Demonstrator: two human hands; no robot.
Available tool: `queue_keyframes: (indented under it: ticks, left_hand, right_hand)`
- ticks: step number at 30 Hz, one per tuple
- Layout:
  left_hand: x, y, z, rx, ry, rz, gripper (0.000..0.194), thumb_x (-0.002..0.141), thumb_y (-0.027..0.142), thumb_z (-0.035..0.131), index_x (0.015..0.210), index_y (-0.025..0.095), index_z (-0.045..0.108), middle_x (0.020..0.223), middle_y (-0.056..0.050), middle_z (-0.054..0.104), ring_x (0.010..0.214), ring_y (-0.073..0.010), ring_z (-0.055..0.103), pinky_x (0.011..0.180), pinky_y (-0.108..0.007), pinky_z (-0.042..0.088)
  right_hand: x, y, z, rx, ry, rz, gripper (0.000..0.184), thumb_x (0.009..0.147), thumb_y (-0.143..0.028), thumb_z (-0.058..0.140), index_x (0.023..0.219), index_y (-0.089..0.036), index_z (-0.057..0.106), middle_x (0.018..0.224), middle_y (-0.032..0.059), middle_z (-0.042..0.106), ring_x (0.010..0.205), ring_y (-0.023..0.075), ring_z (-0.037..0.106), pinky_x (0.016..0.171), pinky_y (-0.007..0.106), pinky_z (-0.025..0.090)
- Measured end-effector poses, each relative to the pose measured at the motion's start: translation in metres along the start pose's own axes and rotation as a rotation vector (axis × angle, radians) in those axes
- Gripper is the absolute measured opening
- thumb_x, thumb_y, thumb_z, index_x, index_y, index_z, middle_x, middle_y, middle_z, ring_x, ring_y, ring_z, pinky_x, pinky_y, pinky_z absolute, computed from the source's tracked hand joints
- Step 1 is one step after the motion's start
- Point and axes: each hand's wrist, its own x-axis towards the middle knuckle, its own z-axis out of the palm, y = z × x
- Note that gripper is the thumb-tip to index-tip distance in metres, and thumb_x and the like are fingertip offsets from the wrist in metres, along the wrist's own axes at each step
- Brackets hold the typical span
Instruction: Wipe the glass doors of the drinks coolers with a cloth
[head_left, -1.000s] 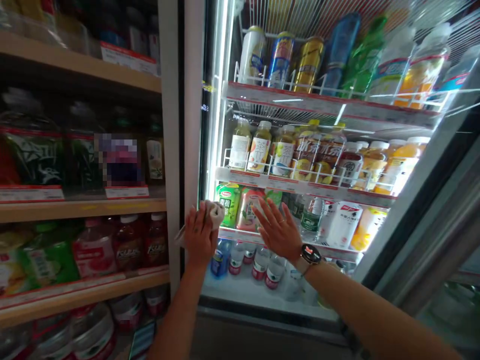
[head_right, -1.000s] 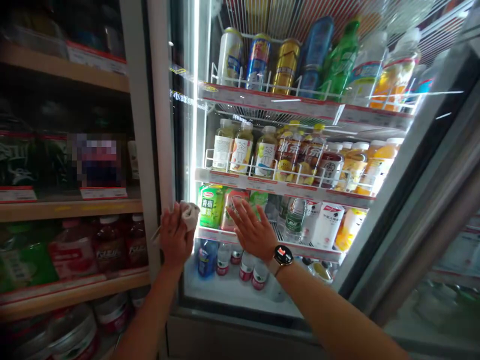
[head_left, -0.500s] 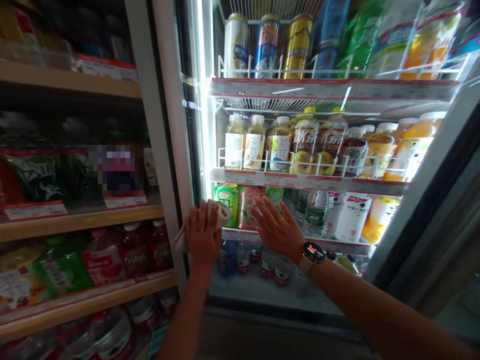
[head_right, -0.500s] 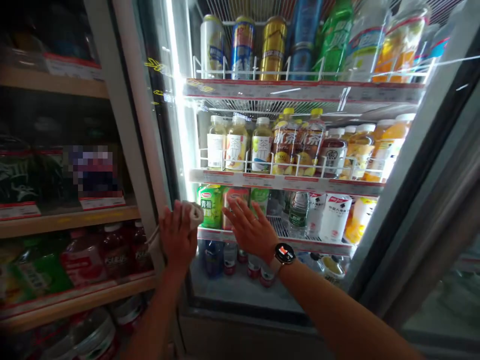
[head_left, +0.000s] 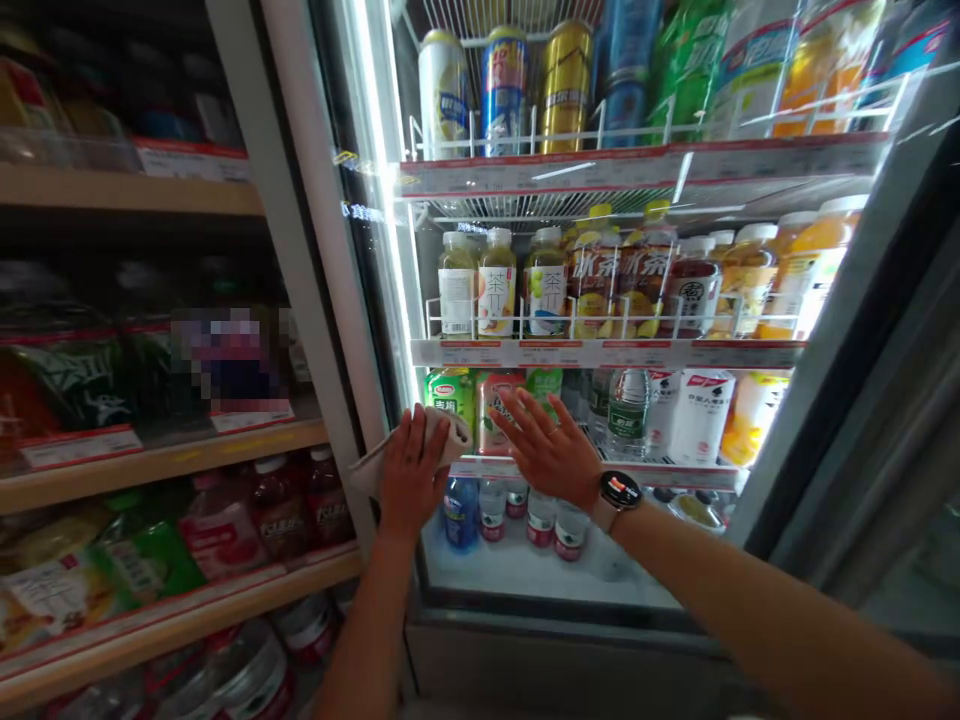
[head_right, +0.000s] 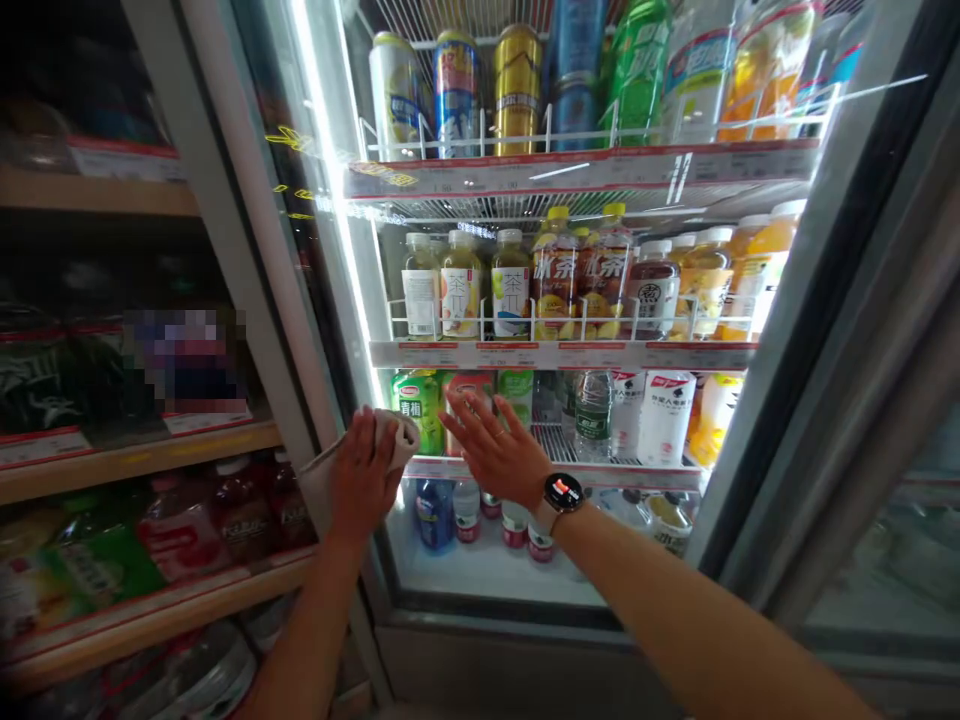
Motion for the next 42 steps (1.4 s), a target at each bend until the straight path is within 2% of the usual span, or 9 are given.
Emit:
queue_keyframes:
  ticks: [3,10,16,20,25,30,33,37,42]
  left_hand:
    - [0.0,-0.008,-0.006,0.087,0.05,-0.039,0.063,0.093,0.028,0.052,0.151,0.028,0.028,0.16,-0.009,0.02,0.145,-0.0261,0.03,0.114,-0.038,0.033]
    - [-0.006,-0.011,0.01,0.018,0.116,-0.046,0.062,0.096,0.036,0.043,0.153,0.026,0.022,0.159,-0.007,0.024,0.149,-0.0293,0.014,0.119,-0.052,0.022]
    - [-0.007,0.021,0.023,-0.094,0.095,-0.013,0.06,0.096,0.026,0.041,0.153,0.025,0.022,0.157,-0.007,0.03,0.148,-0.0253,0.019,0.119,-0.044,0.025]
    - [-0.011,0.047,0.024,-0.131,0.011,0.121,0.058,0.097,0.024,0.037,0.153,0.024,0.022,0.15,-0.007,0.043,0.146,-0.0231,0.027,0.118,-0.041,0.026]
    - [-0.017,0.025,0.013,0.02,-0.04,0.089,0.053,0.097,0.033,0.042,0.149,0.027,0.035,0.151,-0.008,0.043,0.145,-0.0253,0.03,0.119,-0.044,0.021]
    - [-0.022,-0.002,0.007,0.033,0.061,-0.028,0.056,0.091,0.048,0.052,0.144,0.031,0.043,0.159,-0.008,0.026,0.148,-0.0315,0.019,0.12,-0.052,0.015]
    - [-0.027,0.0,0.013,-0.006,0.053,0.012,0.054,0.091,0.048,0.052,0.143,0.034,0.045,0.158,-0.007,0.028,0.147,-0.0307,0.021,0.12,-0.053,0.016]
    - [-0.031,0.012,0.02,-0.018,0.038,0.001,0.047,0.096,0.033,0.044,0.143,0.031,0.045,0.154,-0.007,0.037,0.147,-0.0273,0.023,0.119,-0.048,0.021]
    - [-0.021,0.029,0.016,-0.056,-0.009,0.078,0.054,0.098,0.027,0.034,0.151,0.022,0.028,0.15,-0.009,0.043,0.147,-0.0219,0.023,0.12,-0.041,0.02]
  right_hand:
    - [-0.001,0.0,0.001,0.015,0.0,0.002,0.069,0.094,-0.026,0.046,0.155,-0.016,0.015,0.156,0.0115,0.032,0.146,0.0256,0.026,0.119,0.049,0.019]
    - [0.001,-0.001,0.002,-0.071,0.003,-0.013,0.061,0.094,-0.027,0.045,0.152,-0.017,0.028,0.157,0.0095,0.031,0.147,0.0257,0.024,0.121,0.05,0.011]
    - [0.001,-0.001,0.002,-0.069,0.019,-0.011,0.061,0.093,-0.026,0.047,0.151,-0.016,0.031,0.157,0.01,0.031,0.149,0.0261,0.018,0.121,0.051,0.01]
    - [0.0,0.0,0.001,-0.014,0.027,-0.018,0.062,0.092,-0.021,0.043,0.151,-0.014,0.029,0.156,0.0102,0.033,0.148,0.0251,0.02,0.121,0.05,0.011]
    - [0.0,-0.001,0.002,0.018,0.03,0.001,0.066,0.094,-0.024,0.045,0.154,-0.016,0.019,0.156,0.011,0.032,0.147,0.0241,0.024,0.121,0.049,0.014]
    - [-0.001,-0.001,0.002,0.025,0.04,-0.002,0.068,0.094,-0.024,0.047,0.154,-0.015,0.018,0.156,0.012,0.032,0.146,0.0252,0.026,0.121,0.049,0.015]
    - [-0.001,-0.001,0.001,0.022,0.038,0.001,0.067,0.094,-0.024,0.047,0.154,-0.016,0.02,0.156,0.012,0.033,0.146,0.0255,0.027,0.12,0.05,0.015]
    - [-0.001,-0.002,0.0,-0.008,0.043,-0.012,0.066,0.094,-0.025,0.048,0.153,-0.014,0.022,0.154,0.0125,0.036,0.147,0.0258,0.025,0.121,0.05,0.013]
    - [-0.002,-0.001,0.001,-0.021,0.059,-0.013,0.063,0.095,-0.027,0.047,0.152,-0.014,0.024,0.153,0.013,0.039,0.146,0.0252,0.027,0.121,0.049,0.011]
